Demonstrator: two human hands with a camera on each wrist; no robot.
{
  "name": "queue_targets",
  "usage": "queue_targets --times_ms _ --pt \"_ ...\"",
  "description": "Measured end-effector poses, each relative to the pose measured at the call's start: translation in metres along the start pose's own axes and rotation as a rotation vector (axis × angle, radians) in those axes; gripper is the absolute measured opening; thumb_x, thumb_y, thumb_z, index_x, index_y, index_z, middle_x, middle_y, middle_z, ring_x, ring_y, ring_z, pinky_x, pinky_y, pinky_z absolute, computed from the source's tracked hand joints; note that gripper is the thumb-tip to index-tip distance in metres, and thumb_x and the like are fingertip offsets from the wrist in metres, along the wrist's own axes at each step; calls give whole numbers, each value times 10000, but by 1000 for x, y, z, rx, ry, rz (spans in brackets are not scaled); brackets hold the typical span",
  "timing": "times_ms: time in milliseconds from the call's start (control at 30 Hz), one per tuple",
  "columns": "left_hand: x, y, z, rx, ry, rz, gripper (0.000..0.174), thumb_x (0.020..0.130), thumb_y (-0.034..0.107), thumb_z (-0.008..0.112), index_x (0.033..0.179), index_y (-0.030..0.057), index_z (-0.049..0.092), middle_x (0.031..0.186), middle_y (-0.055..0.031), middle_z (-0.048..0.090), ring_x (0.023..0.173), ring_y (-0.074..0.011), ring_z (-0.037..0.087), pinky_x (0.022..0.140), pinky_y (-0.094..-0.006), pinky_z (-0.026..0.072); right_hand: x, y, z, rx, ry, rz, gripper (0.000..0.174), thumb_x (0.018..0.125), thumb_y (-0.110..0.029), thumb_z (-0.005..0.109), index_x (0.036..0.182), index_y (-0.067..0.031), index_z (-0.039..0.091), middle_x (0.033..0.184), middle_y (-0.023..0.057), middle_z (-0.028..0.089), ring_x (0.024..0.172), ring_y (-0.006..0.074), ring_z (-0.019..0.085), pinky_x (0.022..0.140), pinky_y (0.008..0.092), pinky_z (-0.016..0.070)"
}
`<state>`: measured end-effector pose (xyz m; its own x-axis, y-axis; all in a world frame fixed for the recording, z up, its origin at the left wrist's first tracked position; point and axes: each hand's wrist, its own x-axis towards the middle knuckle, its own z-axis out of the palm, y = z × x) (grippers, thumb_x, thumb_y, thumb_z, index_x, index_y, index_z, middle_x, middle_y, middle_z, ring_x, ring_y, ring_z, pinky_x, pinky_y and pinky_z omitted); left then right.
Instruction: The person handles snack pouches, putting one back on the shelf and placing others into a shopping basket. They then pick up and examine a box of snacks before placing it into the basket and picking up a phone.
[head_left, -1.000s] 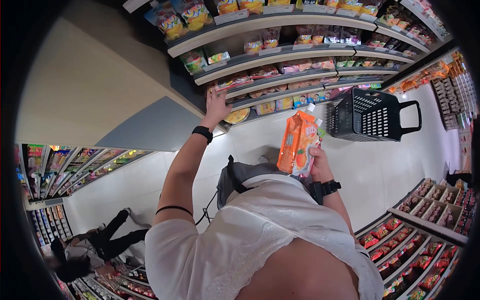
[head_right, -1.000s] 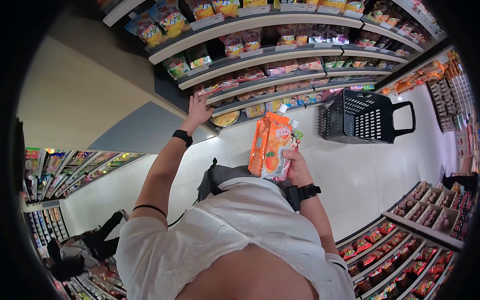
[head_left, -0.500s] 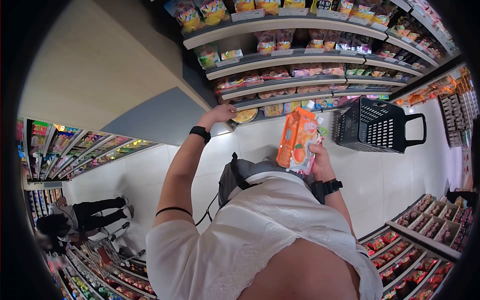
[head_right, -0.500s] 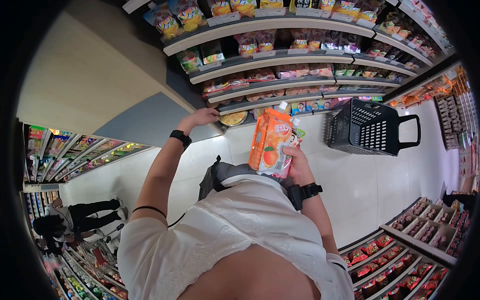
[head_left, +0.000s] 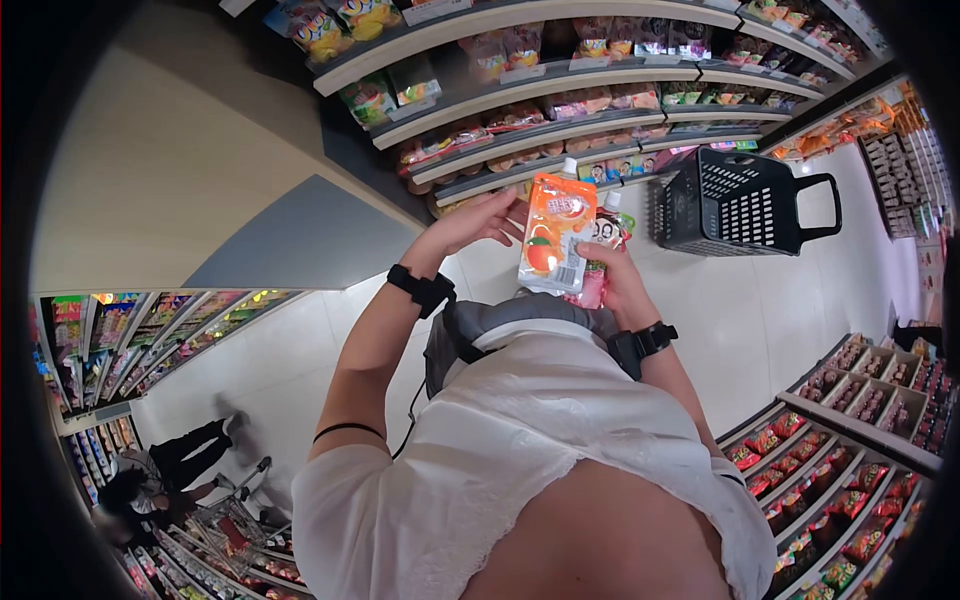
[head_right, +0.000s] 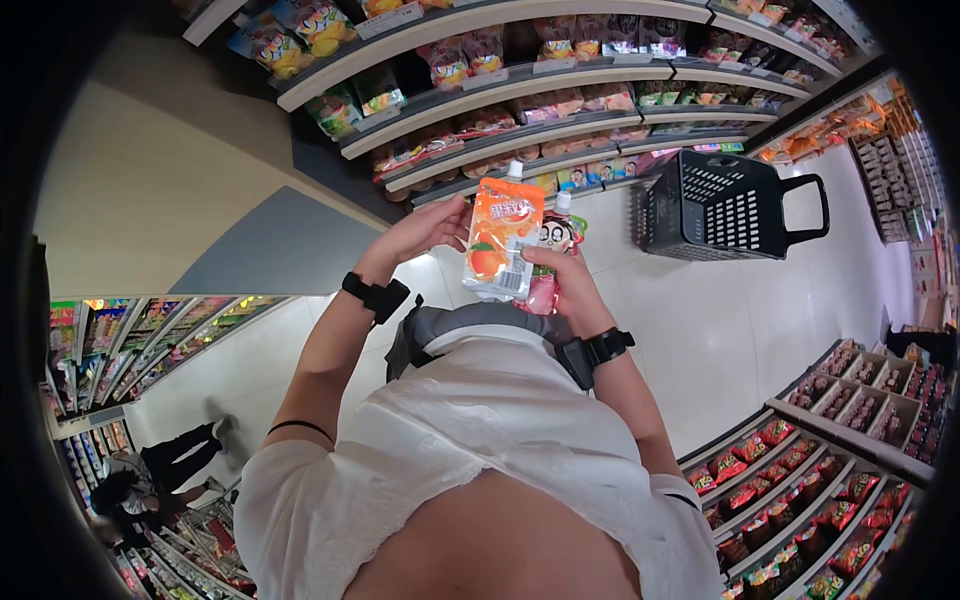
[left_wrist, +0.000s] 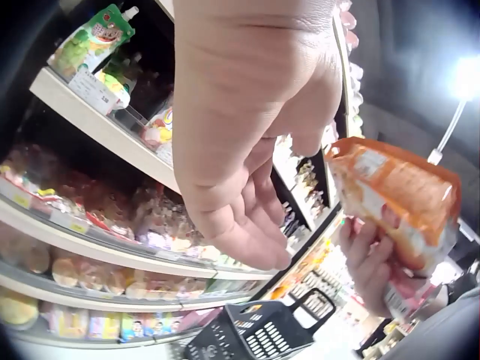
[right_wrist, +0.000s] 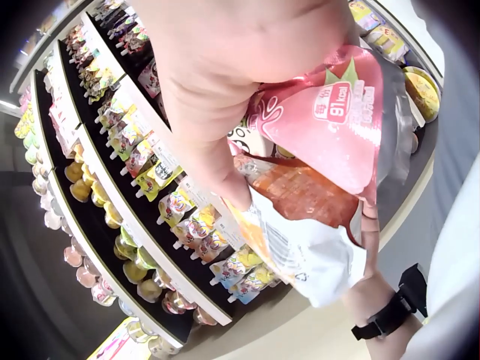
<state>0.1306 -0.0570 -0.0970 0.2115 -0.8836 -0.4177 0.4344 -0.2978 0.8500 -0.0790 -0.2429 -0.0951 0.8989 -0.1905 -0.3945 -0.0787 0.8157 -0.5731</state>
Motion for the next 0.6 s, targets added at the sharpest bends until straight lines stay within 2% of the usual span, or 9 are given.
queue_targets --times_ms 67,133,200,233,267,367,500,567,600 --pt "0 0 8 -100 -66 59 571 1035 525 446 1334 46 530 1186 -91 635 989 -150 645 828 -292 545 3 0 2 -106 29 -13 489 794 46 727 1254 10 564 1131 137 687 964 244 713 842 402 603" --pt "0 1 19 -62 -49 37 615 1012 554 478 1368 53 507 1223 -74 623 1021 -131 627 822 -280 536 3 -1 7 -126 28 -26 492 772 72 740 1231 13 571 1102 134 692 951 236 713 819 398 608" --pt "-6 3 33 254 59 -5 669 977 562 536 1418 65 458 1258 -55 607 1030 -110 611 823 -261 519 5 0 9 -173 64 -26 491 766 84 742 1222 15 574 1099 137 692 950 238 713 814 394 609" --pt "-12 8 40 205 51 -43 709 945 504 622 1463 75 398 1288 -42 593 1050 -95 596 822 -252 510 6 1 9 -172 54 -19 491 766 84 742 1222 15 574 1099 137 692 950 238 713 814 394 609" --pt "-14 4 42 205 62 -44 709 945 504 622 1463 75 398 1288 -42 593 1050 -95 596 822 -252 510 7 1 7 -187 52 4 491 768 84 744 1221 13 571 1105 135 689 950 237 711 816 394 607" --pt "-10 -20 39 147 64 -40 704 907 327 737 1470 94 384 1312 -40 588 1104 -107 602 859 -274 521 10 7 1 -212 49 26 493 773 78 750 1225 7 564 1113 129 683 956 233 707 822 391 604" --pt "-3 -45 32 78 53 -71 674 925 295 719 1475 103 380 1341 -51 580 1153 -133 606 900 -296 530 12 12 -4 -216 95 11 499 781 61 762 1230 -3 555 1112 114 681 974 225 696 839 379 595" --pt "-4 -49 34 -158 19 -52 646 946 257 691 1485 112 366 1363 -63 571 1202 -168 600 940 -333 534 11 10 -5 -201 91 33 490 787 55 763 1228 -8 558 1111 108 681 976 218 695 844 376 591" --pt "-7 -49 37 -156 24 -49 646 946 257 691 1485 112 366 1363 -63 571 1202 -168 600 940 -333 534 13 9 -5 -186 85 47 482 794 48 763 1227 -12 560 1111 102 682 978 211 694 848 372 588"
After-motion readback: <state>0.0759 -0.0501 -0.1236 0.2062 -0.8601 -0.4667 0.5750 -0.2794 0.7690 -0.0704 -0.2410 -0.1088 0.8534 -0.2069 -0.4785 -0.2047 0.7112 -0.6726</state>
